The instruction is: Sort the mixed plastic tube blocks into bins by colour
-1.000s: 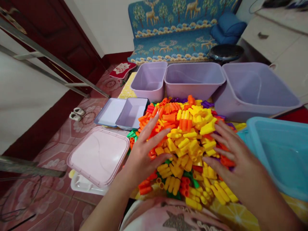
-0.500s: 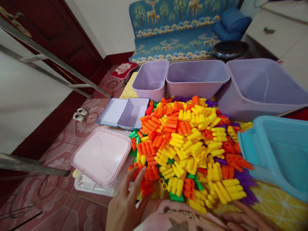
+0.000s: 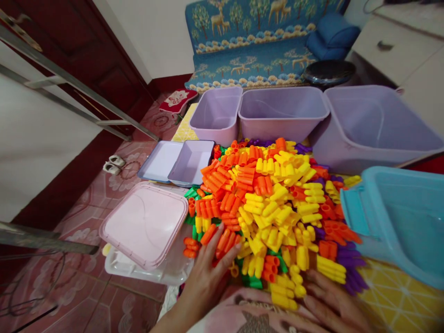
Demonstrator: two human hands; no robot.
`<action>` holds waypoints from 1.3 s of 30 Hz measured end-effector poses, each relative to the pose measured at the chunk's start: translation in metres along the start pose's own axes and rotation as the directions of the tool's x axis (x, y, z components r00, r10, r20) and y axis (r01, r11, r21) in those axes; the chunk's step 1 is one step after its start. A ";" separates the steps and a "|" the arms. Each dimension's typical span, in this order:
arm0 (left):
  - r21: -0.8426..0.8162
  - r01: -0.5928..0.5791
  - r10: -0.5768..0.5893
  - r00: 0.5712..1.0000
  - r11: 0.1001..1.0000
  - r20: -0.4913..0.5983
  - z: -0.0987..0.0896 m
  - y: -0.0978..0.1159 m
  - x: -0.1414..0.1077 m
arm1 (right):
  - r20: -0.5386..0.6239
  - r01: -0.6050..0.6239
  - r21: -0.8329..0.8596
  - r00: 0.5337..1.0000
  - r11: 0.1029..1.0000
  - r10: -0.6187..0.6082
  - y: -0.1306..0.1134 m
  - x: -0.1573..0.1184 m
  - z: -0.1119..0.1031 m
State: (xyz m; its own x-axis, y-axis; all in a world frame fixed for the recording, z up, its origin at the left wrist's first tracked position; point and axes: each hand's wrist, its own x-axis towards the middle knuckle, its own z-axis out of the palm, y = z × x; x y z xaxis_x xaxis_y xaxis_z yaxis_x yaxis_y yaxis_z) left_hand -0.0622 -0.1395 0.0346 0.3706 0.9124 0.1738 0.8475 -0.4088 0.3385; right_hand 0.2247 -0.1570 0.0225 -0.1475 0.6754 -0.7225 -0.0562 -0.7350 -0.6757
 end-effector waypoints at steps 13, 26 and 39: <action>-0.526 0.135 -0.096 0.990 0.840 0.101 0.008 0.024 0.049 | 0.392 -0.162 0.209 0.917 0.964 0.069 -0.053 0.021 0.044; -0.591 0.121 -0.082 0.992 0.797 0.093 -0.062 0.016 0.148 | 0.122 0.004 0.524 0.989 0.852 -0.080 -0.161 0.012 0.052; -0.548 0.131 -0.128 0.991 0.826 0.044 -0.092 -0.019 0.172 | -0.040 0.610 0.086 0.792 0.788 -0.609 -0.194 0.028 0.057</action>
State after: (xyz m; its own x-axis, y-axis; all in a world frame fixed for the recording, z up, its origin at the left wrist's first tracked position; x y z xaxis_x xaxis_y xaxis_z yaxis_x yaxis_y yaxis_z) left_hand -0.0494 0.0228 0.1433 0.2759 0.9571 0.0879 0.5407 -0.2302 0.8091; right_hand 0.1750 0.0013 0.1423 -0.0433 0.9851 -0.1662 -0.2191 -0.1717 -0.9605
